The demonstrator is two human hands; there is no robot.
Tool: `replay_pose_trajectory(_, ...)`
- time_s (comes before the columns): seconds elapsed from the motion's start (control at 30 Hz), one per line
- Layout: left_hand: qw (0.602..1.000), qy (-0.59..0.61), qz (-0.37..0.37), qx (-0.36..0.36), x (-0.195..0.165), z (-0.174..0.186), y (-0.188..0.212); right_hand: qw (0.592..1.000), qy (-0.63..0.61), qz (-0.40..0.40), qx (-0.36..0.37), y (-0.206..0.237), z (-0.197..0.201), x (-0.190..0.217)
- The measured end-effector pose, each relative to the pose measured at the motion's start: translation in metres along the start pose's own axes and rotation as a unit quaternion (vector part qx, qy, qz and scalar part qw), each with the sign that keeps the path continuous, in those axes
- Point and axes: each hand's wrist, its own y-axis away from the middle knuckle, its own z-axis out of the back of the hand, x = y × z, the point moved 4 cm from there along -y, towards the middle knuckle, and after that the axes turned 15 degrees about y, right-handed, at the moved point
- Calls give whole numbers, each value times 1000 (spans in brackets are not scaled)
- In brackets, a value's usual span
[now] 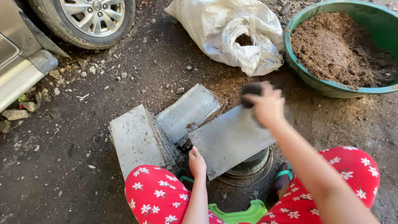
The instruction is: The person sits on the ground and wipes rectangular tiles with a dark cloth. They pick up tiles from a stack, wipe both sides, and place them onto a separate stack. The process is repeated for multiple tiles.
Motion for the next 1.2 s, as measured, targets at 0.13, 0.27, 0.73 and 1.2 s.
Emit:
replay_pose_trajectory(0.13,997,-63,-40,-15,-3,-12,-4,978,-4,194,71,68,-1,165)
replay_pose_trajectory(0.27,996,-74,-7,-41,0,-11,6,978,11,206,33,74,-41,195)
replay_pose_trajectory(0.73,991,-114,40,-55,-4,-2,28,981,60,-73,168,-55,-107,8)
replay_pose_trajectory(1.2,919,198,289,181,30,-7,110,873,-386,-269,130,-51,-92,-192)
